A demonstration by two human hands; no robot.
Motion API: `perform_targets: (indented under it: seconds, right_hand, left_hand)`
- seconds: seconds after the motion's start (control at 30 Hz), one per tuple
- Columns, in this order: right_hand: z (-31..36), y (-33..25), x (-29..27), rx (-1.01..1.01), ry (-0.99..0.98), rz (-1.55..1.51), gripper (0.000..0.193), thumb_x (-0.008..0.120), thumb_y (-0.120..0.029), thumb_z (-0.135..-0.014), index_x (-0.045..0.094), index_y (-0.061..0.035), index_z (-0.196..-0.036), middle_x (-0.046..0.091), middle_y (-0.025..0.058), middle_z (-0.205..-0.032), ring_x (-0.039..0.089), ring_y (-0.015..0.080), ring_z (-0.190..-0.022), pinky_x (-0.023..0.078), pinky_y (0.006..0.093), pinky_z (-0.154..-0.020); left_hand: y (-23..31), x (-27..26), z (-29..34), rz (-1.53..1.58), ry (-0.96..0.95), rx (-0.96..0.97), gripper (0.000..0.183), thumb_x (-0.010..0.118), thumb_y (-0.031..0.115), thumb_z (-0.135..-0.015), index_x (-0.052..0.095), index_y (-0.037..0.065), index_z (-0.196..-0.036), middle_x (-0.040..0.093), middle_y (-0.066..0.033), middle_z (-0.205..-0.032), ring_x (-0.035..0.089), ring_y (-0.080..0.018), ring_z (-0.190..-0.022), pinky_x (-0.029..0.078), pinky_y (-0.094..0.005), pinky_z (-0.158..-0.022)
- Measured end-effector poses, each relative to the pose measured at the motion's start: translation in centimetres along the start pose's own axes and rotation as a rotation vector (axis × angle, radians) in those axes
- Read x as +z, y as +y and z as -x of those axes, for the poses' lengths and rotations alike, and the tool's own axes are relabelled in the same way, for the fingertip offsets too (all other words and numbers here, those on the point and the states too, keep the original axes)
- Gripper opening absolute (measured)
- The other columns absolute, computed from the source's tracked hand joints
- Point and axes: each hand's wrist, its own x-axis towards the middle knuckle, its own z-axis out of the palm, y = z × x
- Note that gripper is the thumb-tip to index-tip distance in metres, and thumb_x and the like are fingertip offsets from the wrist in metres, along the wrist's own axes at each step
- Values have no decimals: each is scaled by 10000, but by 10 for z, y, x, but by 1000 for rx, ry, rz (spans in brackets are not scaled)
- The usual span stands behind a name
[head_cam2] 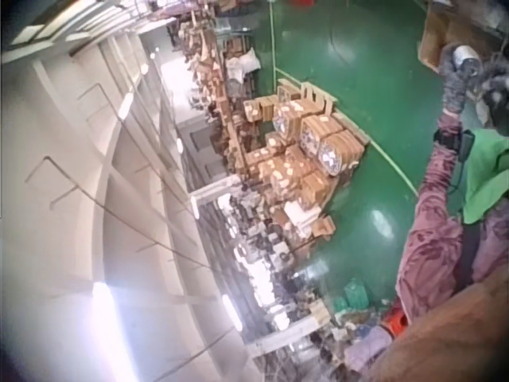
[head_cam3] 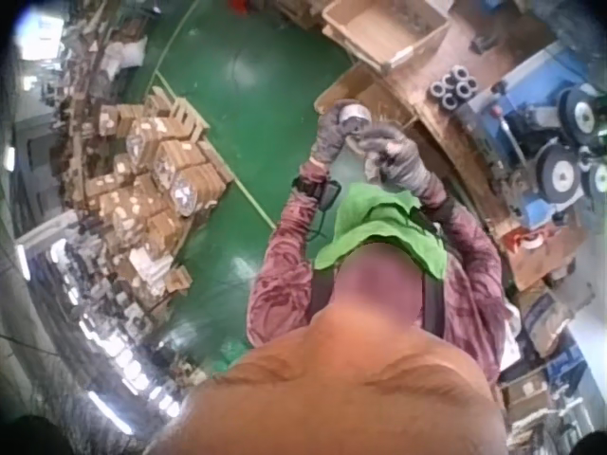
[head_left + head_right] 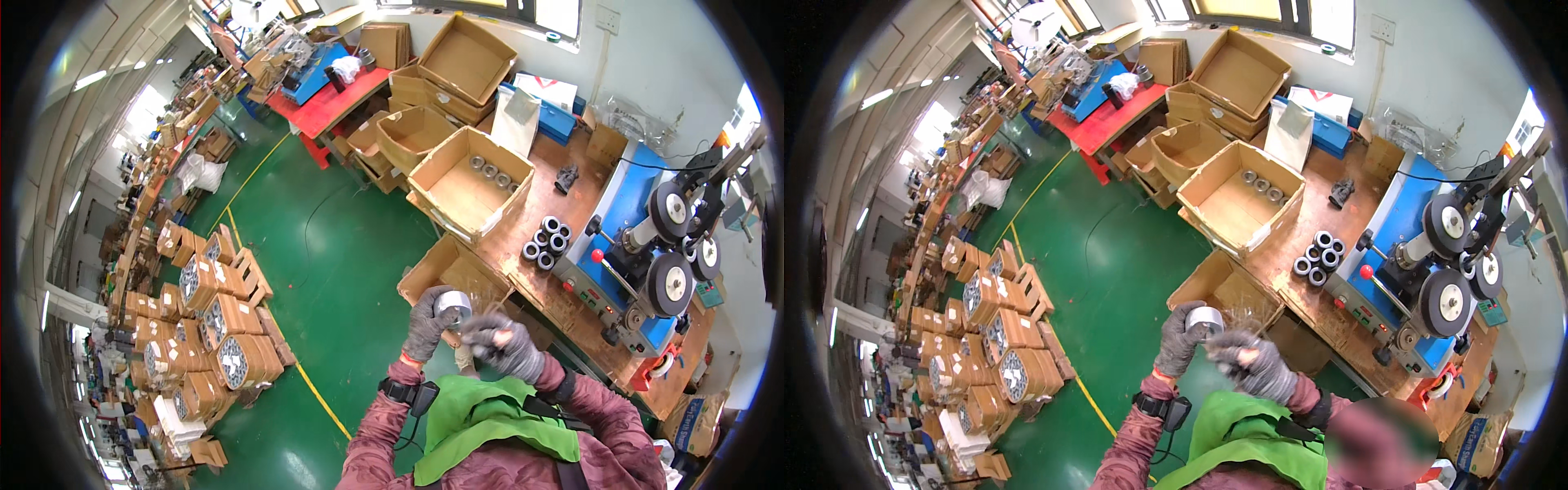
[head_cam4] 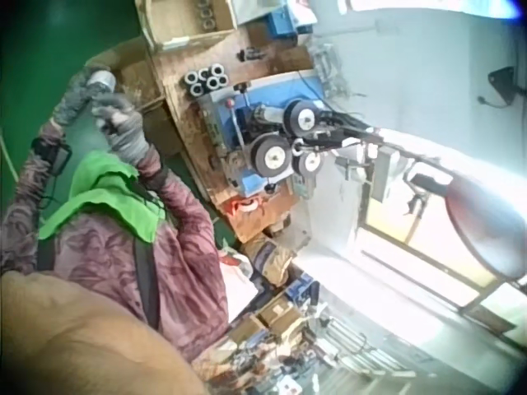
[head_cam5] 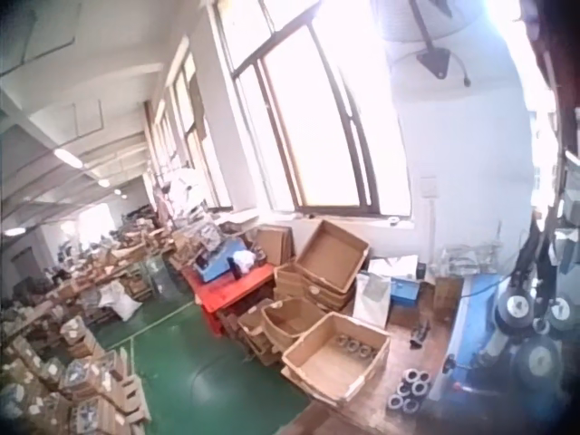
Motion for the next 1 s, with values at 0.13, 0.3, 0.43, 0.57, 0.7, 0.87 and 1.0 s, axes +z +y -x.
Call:
perform_targets:
  seconds: [0.13,0.3,0.43,0.57,0.7,0.87,1.0]
  right_hand:
    - [-20,5,31,68,-18,-21,225,624,-30,-758,624,-58,-982,593,79,-936,588,186,-900,478,257,-751]
    - [-91,-3,6,-5,145,14,132,581,-76,-833,628,-12,-938,588,80,-879,562,157,-815,456,276,-705]
    - [-113,14,4,363,301,-203,198,553,-183,-872,626,-22,-961,588,12,-739,541,107,-660,448,231,-618]
    - [-117,43,18,773,246,-722,219,538,-241,-880,630,-50,-935,534,-30,-637,402,31,-469,328,182,-413]
    - [-120,68,17,721,285,-734,233,507,-219,-896,616,-27,-966,531,-38,-663,420,32,-510,344,169,-463]
    - [-140,75,27,598,347,-720,242,516,-236,-889,609,-22,-951,520,-41,-644,420,38,-505,333,175,-457]
    - [-158,73,44,487,346,-522,179,537,-190,-873,616,-36,-914,536,-43,-730,446,47,-638,362,203,-553]
  left_hand:
    - [3,-11,-20,-17,39,133,613,735,382,-690,466,31,-1115,524,-61,-1010,540,-154,-900,472,-290,-778]
    - [-9,-43,-38,69,43,140,534,756,361,-676,476,52,-1009,519,-56,-981,541,-155,-876,478,-290,-756]
    - [18,-54,-44,151,-132,43,500,772,268,-676,476,73,-1029,523,-41,-935,526,-141,-887,465,-279,-780]
    - [-1,-72,-57,138,-140,81,521,759,304,-687,486,57,-1055,543,-61,-978,549,-166,-896,484,-293,-774]
    - [3,-66,-64,287,-88,3,545,744,319,-699,481,48,-1092,551,-83,-1023,566,-198,-910,508,-315,-772]
    - [-4,-73,-63,303,139,97,466,709,268,-743,466,43,-1070,542,-84,-1033,563,-198,-893,511,-315,-765]
    - [18,-74,-47,-34,244,38,346,595,275,-833,542,26,-1067,574,-85,-1027,537,-151,-924,420,-299,-859]
